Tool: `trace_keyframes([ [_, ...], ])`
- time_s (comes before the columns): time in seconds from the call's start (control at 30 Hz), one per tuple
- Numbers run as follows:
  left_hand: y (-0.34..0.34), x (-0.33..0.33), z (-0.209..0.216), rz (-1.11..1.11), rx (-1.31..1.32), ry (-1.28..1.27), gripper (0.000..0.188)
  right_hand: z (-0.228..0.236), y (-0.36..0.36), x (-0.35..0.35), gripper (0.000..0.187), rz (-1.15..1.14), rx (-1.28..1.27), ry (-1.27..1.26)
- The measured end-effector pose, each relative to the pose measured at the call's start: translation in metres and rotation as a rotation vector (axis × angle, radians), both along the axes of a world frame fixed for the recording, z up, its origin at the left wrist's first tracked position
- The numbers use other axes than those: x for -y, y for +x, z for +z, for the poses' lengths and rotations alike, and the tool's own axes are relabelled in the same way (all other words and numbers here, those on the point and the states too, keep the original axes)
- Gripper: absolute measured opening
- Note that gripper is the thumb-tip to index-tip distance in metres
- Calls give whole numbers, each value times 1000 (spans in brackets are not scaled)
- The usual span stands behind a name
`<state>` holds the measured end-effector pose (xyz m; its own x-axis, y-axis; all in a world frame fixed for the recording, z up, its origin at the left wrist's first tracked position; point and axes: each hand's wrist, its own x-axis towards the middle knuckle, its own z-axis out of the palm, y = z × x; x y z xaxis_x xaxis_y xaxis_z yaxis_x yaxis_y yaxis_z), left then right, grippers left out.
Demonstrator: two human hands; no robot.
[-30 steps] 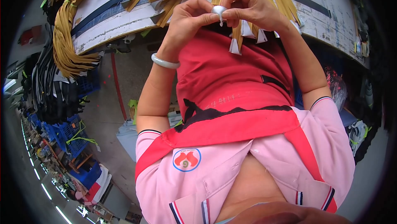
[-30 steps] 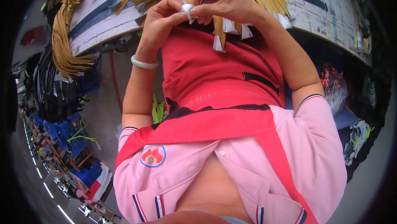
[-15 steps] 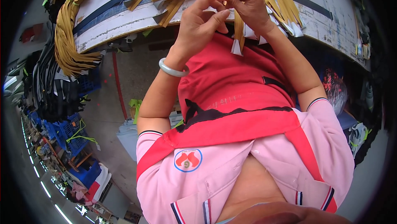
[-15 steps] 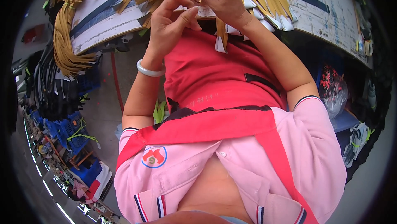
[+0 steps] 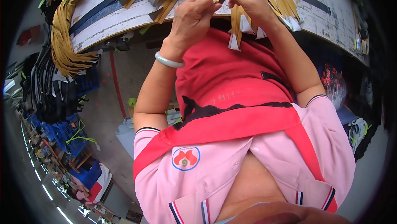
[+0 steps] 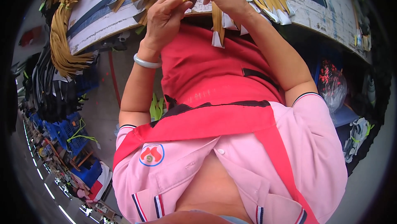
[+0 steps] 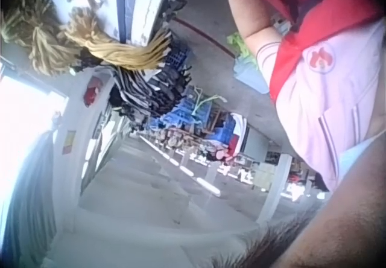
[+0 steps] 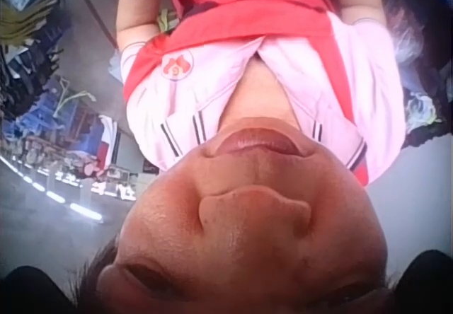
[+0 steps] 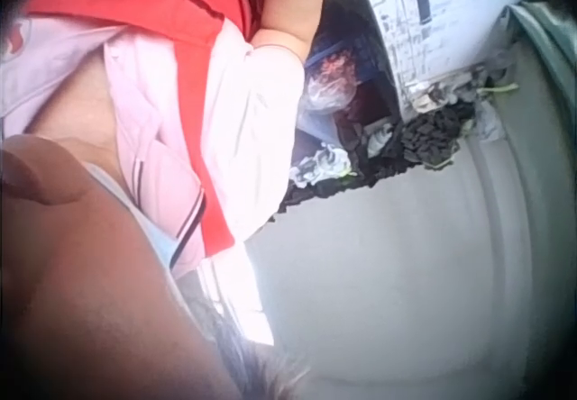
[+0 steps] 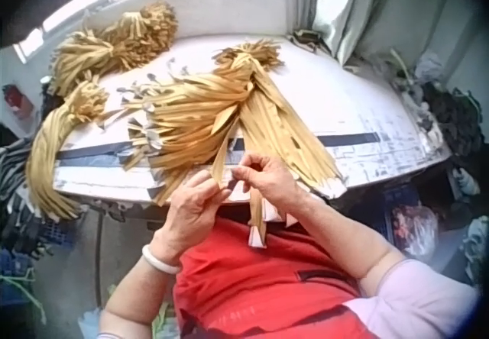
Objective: Assembling small white plastic clips onto yellow webbing straps at a workbench.
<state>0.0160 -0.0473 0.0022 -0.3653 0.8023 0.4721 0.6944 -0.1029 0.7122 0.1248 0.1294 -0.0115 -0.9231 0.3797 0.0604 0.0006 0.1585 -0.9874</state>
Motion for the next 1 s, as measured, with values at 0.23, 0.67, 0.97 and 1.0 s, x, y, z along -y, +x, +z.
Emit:
trace_keyframes([
  [0.23,-39,41,-20,369,669,387,12,-26,5,-20,24,183,-473,-85],
  [0.67,59,4,-68,-276,-406,-318,27,-2,41,10,28,30,63,255],
  [0.97,28,13,-30,-341,657,-17,9,10,59,22,19,189,90,-110],
  [1.0,28,15,-27,-344,768,11,8,9,56,27,18,210,29,-92],
])
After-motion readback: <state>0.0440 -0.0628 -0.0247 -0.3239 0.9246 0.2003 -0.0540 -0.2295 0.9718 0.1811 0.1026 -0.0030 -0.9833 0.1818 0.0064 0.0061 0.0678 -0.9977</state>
